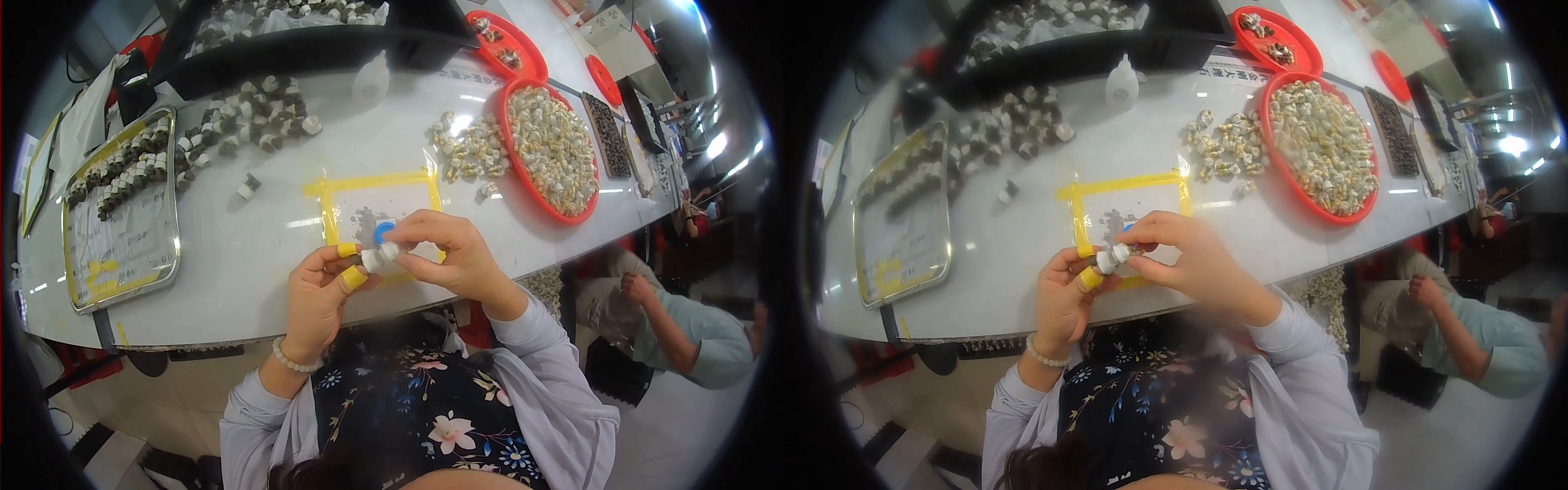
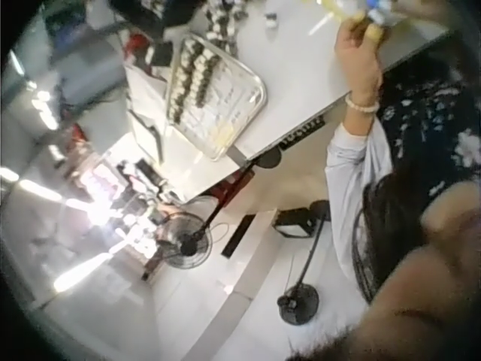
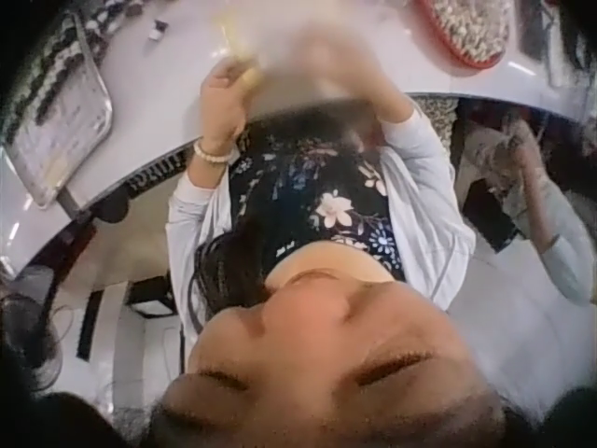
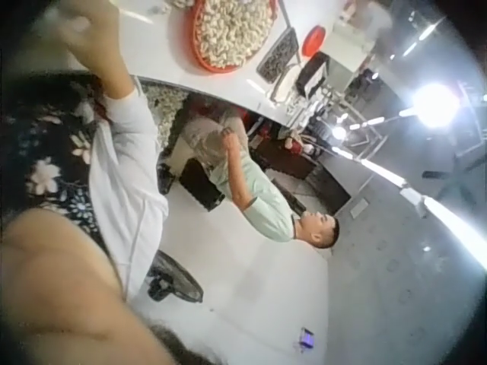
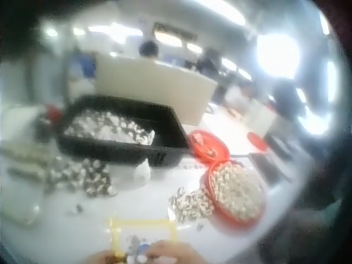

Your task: The person assembles small white electronic or plastic components by hand on a production line, taking parts from component trays and fitting them together in an assembly jig.

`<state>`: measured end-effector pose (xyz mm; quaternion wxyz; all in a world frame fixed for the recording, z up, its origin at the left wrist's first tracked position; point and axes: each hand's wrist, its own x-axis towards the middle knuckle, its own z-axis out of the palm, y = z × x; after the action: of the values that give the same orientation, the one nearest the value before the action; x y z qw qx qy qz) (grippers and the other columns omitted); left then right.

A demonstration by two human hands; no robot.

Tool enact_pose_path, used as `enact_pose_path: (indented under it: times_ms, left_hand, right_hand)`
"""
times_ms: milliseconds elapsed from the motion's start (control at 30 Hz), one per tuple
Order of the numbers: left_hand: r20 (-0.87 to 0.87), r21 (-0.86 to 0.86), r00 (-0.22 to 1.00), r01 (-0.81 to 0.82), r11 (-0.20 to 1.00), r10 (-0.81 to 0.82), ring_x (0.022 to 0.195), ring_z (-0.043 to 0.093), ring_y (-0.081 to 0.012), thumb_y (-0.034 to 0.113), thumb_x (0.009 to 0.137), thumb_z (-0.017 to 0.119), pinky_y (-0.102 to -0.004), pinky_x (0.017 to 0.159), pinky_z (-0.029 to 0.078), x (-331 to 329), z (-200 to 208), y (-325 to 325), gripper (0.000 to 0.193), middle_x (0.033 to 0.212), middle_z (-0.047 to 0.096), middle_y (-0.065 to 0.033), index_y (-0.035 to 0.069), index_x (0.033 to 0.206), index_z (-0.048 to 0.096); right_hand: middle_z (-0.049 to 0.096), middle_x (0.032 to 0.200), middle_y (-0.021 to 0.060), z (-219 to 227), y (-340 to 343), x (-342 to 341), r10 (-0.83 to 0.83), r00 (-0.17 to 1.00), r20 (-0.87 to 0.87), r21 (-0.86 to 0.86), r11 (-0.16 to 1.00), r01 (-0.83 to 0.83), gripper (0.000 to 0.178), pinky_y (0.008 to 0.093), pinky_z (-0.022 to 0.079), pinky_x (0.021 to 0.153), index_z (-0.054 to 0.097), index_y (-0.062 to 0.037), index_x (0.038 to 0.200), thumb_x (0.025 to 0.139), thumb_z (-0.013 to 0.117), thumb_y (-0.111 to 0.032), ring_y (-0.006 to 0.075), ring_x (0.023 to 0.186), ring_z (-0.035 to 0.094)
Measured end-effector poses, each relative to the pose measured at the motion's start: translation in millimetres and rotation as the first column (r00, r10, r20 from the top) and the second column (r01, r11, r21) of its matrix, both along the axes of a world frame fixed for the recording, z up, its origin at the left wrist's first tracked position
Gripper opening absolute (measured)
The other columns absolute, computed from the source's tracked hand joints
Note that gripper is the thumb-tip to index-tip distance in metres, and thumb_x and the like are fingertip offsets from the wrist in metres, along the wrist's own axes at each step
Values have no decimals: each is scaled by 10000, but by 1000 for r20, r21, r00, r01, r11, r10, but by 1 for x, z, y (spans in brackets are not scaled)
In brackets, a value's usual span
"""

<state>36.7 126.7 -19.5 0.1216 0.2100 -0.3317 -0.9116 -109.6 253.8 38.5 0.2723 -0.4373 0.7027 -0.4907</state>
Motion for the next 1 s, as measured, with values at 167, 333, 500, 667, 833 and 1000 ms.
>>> enact_pose_path:
  times_ms: [167,333,500,667,833,1000]
  left_hand:
    - [-10,-20,1000,-10,1000,10,868,619,-190,-48,822,585,-342,791,541,0,-3,1,252,954,627,-127,-51,1073,556]
    - [13,-145,998,-63,987,65,847,629,-205,-44,821,593,-330,766,548,0,-6,6,234,971,629,-139,-73,1051,565]
    - [42,-213,999,-17,977,26,833,634,-213,-39,822,595,-321,745,546,1,-4,8,227,967,628,-144,-75,1044,564]
    - [47,-207,999,7,978,3,813,636,-210,-23,825,600,-311,726,543,-1,-5,9,226,954,628,-139,-69,1042,560]
    - [15,-230,998,60,971,-58,786,632,-210,-37,822,585,-311,729,535,-1,-2,3,227,945,616,-131,-31,1041,523]
    - [-27,-308,991,-132,942,130,821,614,-204,-67,803,551,-334,776,513,27,14,-36,260,940,585,-100,-4,1045,481]
  right_hand:
    - [638,880,101,-4,0,3,19,984,-174,-45,999,-27,274,273,486,683,656,-8,979,707,655,22,193,771,621]
    - [629,872,118,-1,2,2,80,965,-251,7,997,-80,261,283,492,651,653,-1,976,716,672,14,226,744,624]
    - [622,865,136,-5,4,4,54,959,-278,-29,998,-64,254,301,490,634,650,2,974,721,666,10,263,741,621]
    - [629,889,133,-4,4,-1,124,921,-368,23,992,-124,220,315,490,654,648,12,956,742,660,-40,264,756,618]
    - [628,879,124,-6,24,-19,27,962,-272,53,999,-13,228,325,489,680,642,7,964,742,653,-41,276,762,613]
    - [605,970,127,-17,61,-71,-209,680,-702,53,938,343,237,333,475,752,628,2,960,723,633,-5,280,883,587]
